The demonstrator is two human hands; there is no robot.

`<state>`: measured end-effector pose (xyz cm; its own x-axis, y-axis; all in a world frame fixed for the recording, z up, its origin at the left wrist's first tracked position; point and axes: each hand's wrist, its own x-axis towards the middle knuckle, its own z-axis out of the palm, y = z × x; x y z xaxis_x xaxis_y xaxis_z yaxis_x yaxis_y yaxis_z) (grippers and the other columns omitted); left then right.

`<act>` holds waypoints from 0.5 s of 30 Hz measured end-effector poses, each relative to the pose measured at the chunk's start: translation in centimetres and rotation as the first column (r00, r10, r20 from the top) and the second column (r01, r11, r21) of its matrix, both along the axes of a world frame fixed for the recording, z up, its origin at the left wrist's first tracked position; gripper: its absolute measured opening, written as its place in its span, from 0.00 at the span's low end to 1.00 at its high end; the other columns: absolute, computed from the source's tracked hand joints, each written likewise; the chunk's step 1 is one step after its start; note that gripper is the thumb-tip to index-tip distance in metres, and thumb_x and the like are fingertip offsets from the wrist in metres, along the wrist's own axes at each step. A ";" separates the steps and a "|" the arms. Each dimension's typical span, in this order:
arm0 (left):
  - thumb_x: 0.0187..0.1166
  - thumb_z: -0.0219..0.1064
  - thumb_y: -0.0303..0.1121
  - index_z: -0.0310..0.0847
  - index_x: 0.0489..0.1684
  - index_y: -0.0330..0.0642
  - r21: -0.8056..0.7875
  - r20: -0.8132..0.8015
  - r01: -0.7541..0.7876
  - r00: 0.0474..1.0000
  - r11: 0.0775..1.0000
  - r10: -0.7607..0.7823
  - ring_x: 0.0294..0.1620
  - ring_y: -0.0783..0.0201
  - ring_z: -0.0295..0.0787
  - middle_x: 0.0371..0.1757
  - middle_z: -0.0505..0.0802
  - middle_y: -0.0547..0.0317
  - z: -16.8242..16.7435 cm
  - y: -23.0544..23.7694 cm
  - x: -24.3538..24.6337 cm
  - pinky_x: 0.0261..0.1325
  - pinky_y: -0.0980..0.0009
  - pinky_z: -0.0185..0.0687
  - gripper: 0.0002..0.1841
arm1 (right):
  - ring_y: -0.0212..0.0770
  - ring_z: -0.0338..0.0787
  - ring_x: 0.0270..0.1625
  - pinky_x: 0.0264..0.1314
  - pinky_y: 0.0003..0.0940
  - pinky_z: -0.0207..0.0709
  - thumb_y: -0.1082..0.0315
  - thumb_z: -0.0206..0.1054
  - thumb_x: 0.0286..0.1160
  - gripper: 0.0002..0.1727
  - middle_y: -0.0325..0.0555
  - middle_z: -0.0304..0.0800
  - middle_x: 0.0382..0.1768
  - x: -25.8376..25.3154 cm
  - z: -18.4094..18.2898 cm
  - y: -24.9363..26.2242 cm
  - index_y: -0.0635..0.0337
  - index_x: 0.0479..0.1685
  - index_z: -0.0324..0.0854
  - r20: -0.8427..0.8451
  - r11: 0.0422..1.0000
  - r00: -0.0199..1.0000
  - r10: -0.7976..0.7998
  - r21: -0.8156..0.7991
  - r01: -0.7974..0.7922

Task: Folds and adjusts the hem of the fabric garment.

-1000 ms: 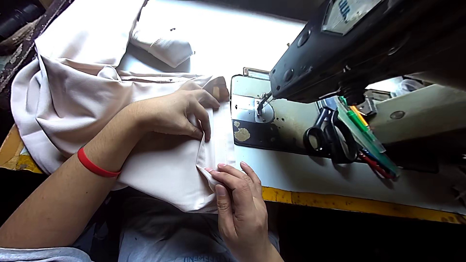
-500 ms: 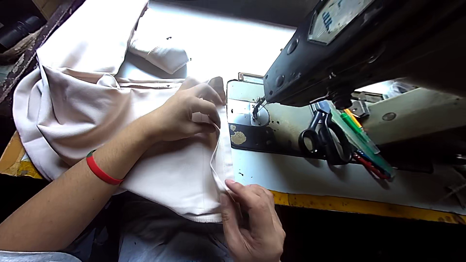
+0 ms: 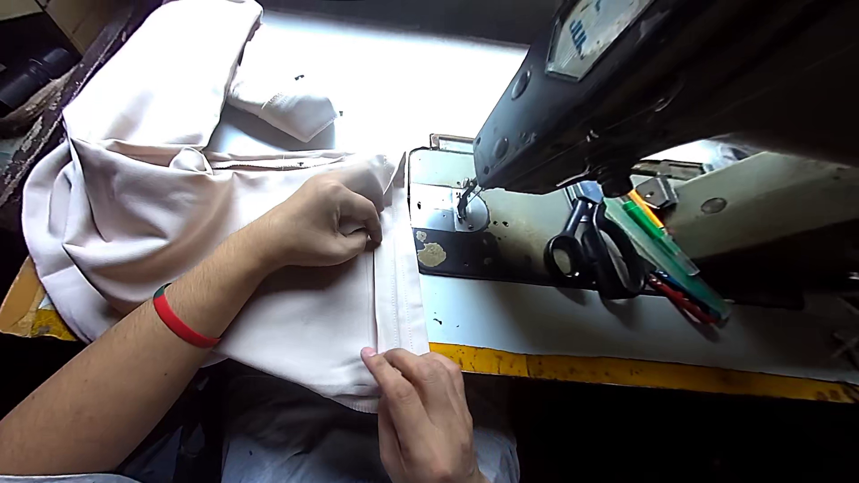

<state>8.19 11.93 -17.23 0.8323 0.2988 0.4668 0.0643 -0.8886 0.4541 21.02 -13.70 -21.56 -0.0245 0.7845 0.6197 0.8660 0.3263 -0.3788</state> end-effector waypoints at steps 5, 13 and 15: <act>0.75 0.69 0.55 0.84 0.45 0.45 0.047 -0.059 -0.173 0.983 0.984 0.176 0.43 0.65 0.80 0.39 0.87 0.62 -0.1 -0.6 1.1 0.54 0.61 0.75 0.21 | 0.38 0.85 0.46 0.58 0.38 0.72 0.73 0.62 0.76 0.16 0.41 0.93 0.48 -0.2 -0.3 0.0 0.54 0.56 0.91 0.029 1.000 0.999 0.020 0.001 -0.020; 0.65 0.76 0.57 0.73 0.75 0.46 -0.003 -0.123 -0.320 0.940 0.947 0.317 0.40 0.62 0.81 0.39 0.86 0.64 0.1 -0.9 1.9 0.54 0.53 0.75 0.39 | 0.38 0.85 0.48 0.62 0.37 0.72 0.73 0.61 0.76 0.16 0.41 0.93 0.48 0.0 -0.5 -0.2 0.54 0.55 0.91 -0.027 1.000 0.999 0.026 -0.006 -0.026; 0.68 0.78 0.47 0.74 0.75 0.47 -0.078 -0.102 -0.295 0.953 0.952 0.286 0.37 0.65 0.80 0.39 0.86 0.64 0.0 -0.8 1.8 0.53 0.56 0.77 0.34 | 0.38 0.84 0.48 0.62 0.37 0.72 0.73 0.62 0.76 0.16 0.41 0.93 0.48 0.0 -0.6 -0.2 0.53 0.55 0.91 -0.039 0.999 0.999 0.032 -0.009 -0.032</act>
<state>9.99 11.12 -17.21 0.7397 0.5718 0.3548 0.3570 -0.7804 0.5133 21.06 -13.95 -22.12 -0.0260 0.7894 0.6134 0.8399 0.3500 -0.4147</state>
